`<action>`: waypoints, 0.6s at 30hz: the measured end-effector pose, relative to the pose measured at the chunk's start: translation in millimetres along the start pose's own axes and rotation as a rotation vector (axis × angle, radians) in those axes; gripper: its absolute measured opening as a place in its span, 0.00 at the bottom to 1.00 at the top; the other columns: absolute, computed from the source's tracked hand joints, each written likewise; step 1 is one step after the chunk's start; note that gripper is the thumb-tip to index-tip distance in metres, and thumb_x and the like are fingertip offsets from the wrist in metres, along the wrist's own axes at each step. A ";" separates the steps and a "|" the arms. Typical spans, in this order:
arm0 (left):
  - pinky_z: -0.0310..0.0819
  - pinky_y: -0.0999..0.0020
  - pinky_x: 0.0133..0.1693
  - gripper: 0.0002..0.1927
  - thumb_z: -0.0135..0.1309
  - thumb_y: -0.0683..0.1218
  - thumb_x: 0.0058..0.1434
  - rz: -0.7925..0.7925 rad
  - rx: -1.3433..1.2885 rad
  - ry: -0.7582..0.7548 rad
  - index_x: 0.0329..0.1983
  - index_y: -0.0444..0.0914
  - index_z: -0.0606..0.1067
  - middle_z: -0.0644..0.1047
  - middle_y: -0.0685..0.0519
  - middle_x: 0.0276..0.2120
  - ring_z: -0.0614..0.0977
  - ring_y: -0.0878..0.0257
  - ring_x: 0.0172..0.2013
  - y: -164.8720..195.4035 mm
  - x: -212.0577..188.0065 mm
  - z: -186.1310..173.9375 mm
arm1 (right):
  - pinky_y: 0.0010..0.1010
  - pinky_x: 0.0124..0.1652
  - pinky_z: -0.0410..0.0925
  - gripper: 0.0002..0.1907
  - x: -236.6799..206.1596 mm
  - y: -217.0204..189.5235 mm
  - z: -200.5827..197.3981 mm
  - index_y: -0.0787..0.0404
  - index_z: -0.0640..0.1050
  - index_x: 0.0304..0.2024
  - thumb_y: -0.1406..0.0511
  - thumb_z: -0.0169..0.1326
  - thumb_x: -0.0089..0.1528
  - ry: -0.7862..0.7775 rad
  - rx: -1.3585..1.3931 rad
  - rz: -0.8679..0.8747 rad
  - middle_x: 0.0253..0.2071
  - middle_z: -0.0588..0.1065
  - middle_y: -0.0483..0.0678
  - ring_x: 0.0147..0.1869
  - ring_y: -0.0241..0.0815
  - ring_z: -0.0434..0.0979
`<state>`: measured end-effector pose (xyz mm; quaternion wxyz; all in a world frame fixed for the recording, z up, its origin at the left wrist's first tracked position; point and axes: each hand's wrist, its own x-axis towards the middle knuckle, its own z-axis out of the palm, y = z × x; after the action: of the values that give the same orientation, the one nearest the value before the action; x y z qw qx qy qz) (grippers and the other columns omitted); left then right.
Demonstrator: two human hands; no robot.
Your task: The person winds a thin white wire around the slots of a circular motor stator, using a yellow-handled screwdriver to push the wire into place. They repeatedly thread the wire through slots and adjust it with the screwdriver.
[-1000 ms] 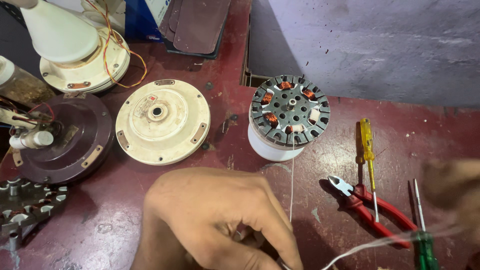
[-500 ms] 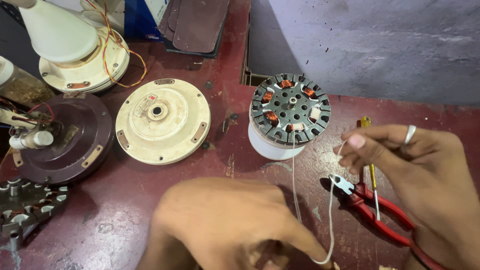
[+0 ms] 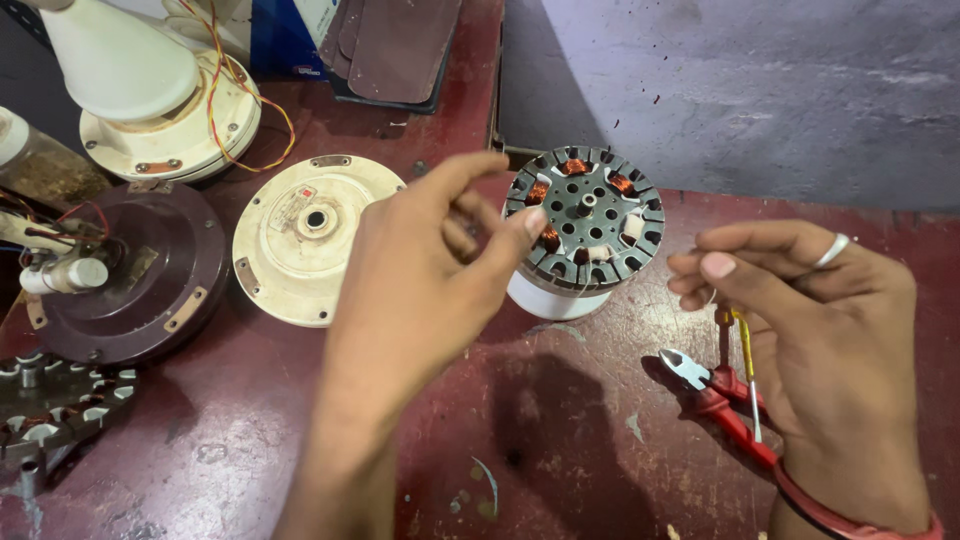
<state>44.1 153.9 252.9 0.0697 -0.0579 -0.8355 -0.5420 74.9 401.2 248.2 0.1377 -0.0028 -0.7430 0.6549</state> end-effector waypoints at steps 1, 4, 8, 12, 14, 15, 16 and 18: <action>0.73 0.72 0.25 0.26 0.63 0.51 0.57 0.058 -0.070 -0.037 0.58 0.37 0.77 0.81 0.56 0.27 0.79 0.71 0.23 -2.5 2.3 6.0 | 0.38 0.43 0.77 0.08 0.1 1.2 -1.7 0.73 0.79 0.45 0.79 0.54 0.64 -0.021 0.059 0.023 0.39 0.80 0.62 0.42 0.49 0.84; 0.76 0.76 0.28 0.26 0.64 0.51 0.58 0.176 -0.255 -0.168 0.58 0.37 0.77 0.82 0.58 0.35 0.79 0.73 0.28 -7.0 2.8 19.5 | 0.40 0.44 0.76 0.08 -2.9 5.6 -5.9 0.73 0.80 0.45 0.79 0.52 0.64 -0.103 0.234 0.086 0.40 0.80 0.63 0.43 0.50 0.83; 0.75 0.74 0.31 0.19 0.64 0.48 0.59 0.162 -0.414 -0.294 0.53 0.38 0.82 0.84 0.54 0.32 0.78 0.72 0.29 -5.6 -1.0 33.8 | 0.40 0.43 0.74 0.08 -6.0 12.9 -4.7 0.73 0.80 0.45 0.78 0.52 0.65 -0.212 0.370 0.126 0.41 0.80 0.64 0.43 0.51 0.82; 0.78 0.73 0.37 0.10 0.63 0.45 0.63 0.200 -0.440 -0.225 0.46 0.39 0.85 0.86 0.54 0.34 0.82 0.73 0.33 -7.2 -0.9 41.7 | 0.40 0.42 0.74 0.08 -5.9 13.5 4.9 0.73 0.80 0.45 0.78 0.52 0.64 -0.205 0.338 0.159 0.41 0.80 0.62 0.41 0.49 0.80; 0.76 0.71 0.33 0.08 0.63 0.45 0.61 0.143 -0.326 -0.181 0.42 0.40 0.84 0.86 0.54 0.31 0.81 0.70 0.29 -9.1 1.6 44.7 | 0.38 0.41 0.74 0.09 -5.8 10.9 12.2 0.73 0.80 0.45 0.77 0.53 0.63 -0.165 0.288 0.171 0.39 0.81 0.62 0.39 0.47 0.81; 0.75 0.70 0.31 0.07 0.62 0.45 0.60 0.116 -0.270 -0.159 0.40 0.40 0.84 0.85 0.55 0.30 0.81 0.69 0.26 -9.8 2.9 46.3 | 0.37 0.41 0.74 0.09 -5.5 9.3 16.1 0.73 0.80 0.45 0.77 0.53 0.63 -0.145 0.263 0.176 0.38 0.81 0.62 0.38 0.47 0.81; 0.75 0.69 0.32 0.07 0.62 0.45 0.60 0.155 -0.247 -0.129 0.39 0.39 0.83 0.84 0.53 0.30 0.81 0.66 0.27 -10.2 4.1 48.4 | 0.35 0.39 0.74 0.10 -4.9 8.2 20.5 0.72 0.80 0.46 0.77 0.54 0.63 -0.126 0.204 0.159 0.38 0.81 0.61 0.38 0.45 0.81; 0.75 0.67 0.33 0.06 0.62 0.44 0.60 0.233 -0.202 -0.070 0.38 0.38 0.82 0.81 0.51 0.30 0.82 0.62 0.27 -10.6 6.6 51.3 | 0.31 0.37 0.73 0.12 -3.8 6.6 28.4 0.71 0.80 0.48 0.77 0.55 0.61 -0.088 0.086 0.123 0.37 0.82 0.58 0.36 0.41 0.81</action>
<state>33.0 196.5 223.9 0.0964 -0.1799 -0.7663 -0.6092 71.5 373.8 238.1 0.0641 -0.0138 -0.7181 0.6929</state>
